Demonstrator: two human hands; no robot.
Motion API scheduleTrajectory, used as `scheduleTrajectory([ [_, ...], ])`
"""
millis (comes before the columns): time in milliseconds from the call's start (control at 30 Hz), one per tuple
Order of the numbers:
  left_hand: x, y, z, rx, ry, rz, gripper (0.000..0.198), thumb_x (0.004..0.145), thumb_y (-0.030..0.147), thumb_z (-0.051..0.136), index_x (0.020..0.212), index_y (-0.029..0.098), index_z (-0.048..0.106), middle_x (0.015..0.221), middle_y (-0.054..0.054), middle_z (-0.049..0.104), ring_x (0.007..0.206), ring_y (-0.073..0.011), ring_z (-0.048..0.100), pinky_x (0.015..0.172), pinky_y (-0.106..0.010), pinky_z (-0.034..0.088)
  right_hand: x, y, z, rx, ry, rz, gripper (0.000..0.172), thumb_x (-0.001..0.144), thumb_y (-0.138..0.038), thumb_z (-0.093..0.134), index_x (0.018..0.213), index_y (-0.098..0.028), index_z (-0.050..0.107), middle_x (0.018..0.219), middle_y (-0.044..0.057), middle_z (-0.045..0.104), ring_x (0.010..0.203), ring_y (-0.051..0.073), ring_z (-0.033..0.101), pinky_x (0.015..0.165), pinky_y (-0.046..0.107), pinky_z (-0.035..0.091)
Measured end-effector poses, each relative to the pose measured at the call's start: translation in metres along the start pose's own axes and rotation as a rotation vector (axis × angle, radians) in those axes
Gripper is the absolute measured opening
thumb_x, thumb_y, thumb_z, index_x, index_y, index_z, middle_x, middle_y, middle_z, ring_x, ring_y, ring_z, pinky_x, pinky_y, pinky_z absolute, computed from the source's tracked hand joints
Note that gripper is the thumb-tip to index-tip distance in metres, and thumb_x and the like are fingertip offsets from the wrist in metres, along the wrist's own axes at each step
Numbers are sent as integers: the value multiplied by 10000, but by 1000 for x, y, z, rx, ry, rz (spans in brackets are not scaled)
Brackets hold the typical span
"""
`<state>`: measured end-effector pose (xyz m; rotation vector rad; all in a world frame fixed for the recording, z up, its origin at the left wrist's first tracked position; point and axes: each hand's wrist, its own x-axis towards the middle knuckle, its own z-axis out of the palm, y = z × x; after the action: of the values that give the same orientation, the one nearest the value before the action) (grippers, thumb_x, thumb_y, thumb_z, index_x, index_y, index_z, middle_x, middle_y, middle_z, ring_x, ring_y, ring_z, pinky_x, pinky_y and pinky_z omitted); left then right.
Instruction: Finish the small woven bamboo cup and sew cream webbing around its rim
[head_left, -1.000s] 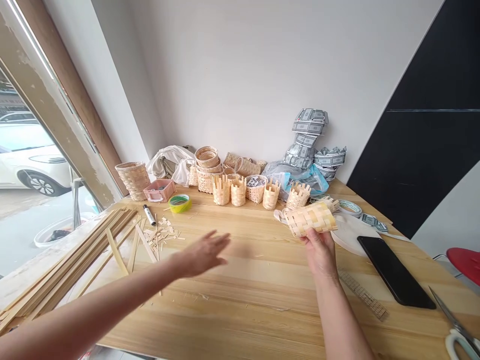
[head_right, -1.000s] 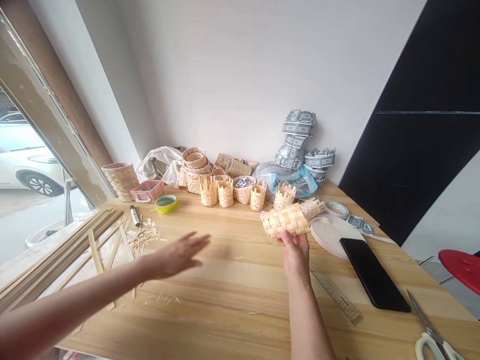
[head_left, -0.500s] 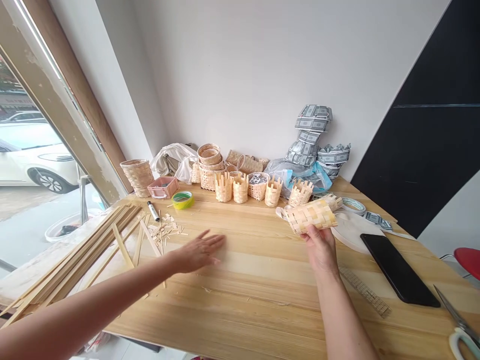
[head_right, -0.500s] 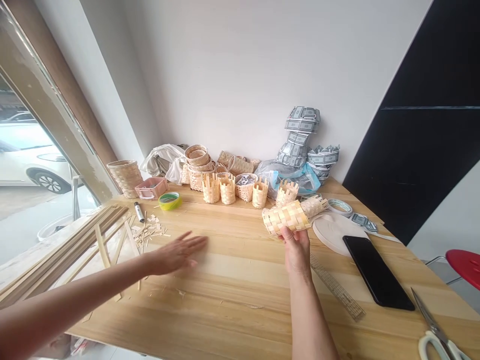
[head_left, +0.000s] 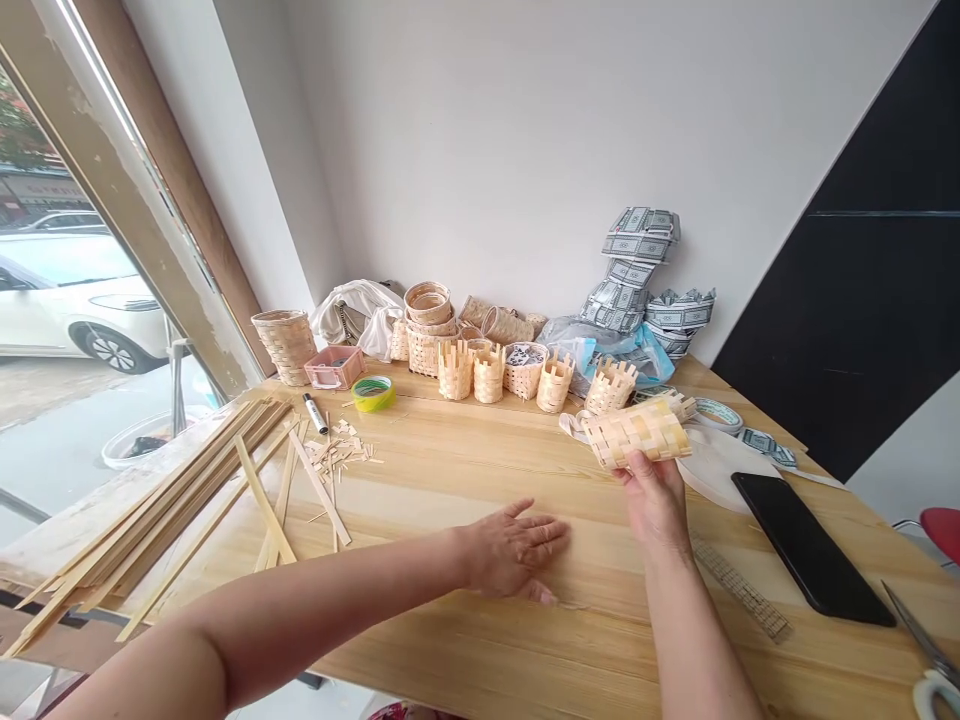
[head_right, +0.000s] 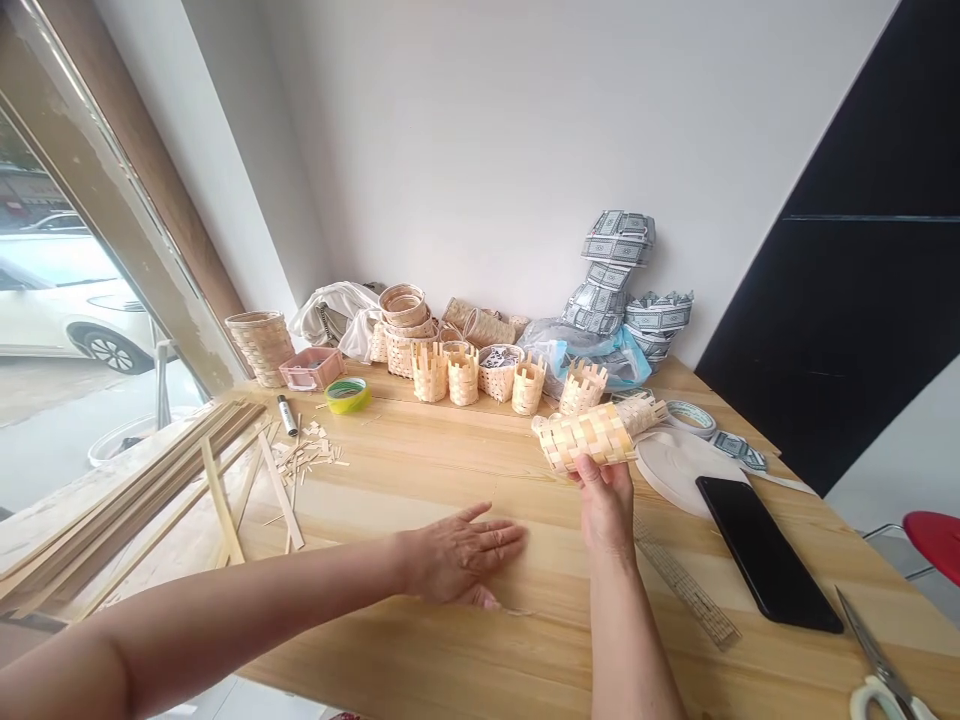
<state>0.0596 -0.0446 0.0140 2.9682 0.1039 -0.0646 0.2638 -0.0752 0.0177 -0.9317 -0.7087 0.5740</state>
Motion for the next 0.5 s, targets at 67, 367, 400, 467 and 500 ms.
scheduleTrajectory([
  [67, -8, -15, 4, 8, 3, -44, 681, 839, 544, 304, 1362, 119, 207, 1408, -127, 257, 1302, -226, 216, 1080, -412, 110, 0, 1, -1, 0, 2, 3, 512, 622, -371, 677, 1098, -244, 539, 1143, 64, 556, 904, 187, 543, 596, 246, 420],
  [367, -180, -92, -31, 147, -1, -673, 552, 877, 454, 300, 1280, 86, 380, 1332, -195, 369, 1269, -281, 283, 1041, -513, 77, -3, 5, 2, -19, -74, 45, 541, 629, -332, 682, 1138, -252, 518, 1146, 59, 552, 971, 208, 523, 618, 256, 425],
  [400, -188, -83, -34, 140, 13, -670, 544, 880, 451, 291, 1286, 99, 376, 1337, -184, 368, 1268, -269, 289, 1050, -494, 79, -4, 6, 4, -36, -83, 47, 553, 625, -338, 684, 1144, -249, 514, 1138, 62, 556, 981, 220, 521, 623, 269, 430],
  [467, -191, -56, -35, 58, 22, -516, 531, 878, 442, 311, 1319, 146, 327, 1362, -142, 345, 1271, -231, 293, 1073, -432, 81, -7, 7, 8, -82, -108, 50, 584, 607, -353, 694, 1149, -241, 509, 1127, 71, 562, 1002, 246, 514, 646, 304, 442],
  [500, -189, -41, -33, 3, 11, -385, 534, 874, 435, 330, 1339, 177, 287, 1375, -115, 332, 1276, -211, 286, 1083, -398, 82, -9, 7, 10, -112, -123, 56, 598, 591, -360, 702, 1144, -236, 511, 1124, 74, 564, 1012, 260, 510, 671, 329, 448],
])
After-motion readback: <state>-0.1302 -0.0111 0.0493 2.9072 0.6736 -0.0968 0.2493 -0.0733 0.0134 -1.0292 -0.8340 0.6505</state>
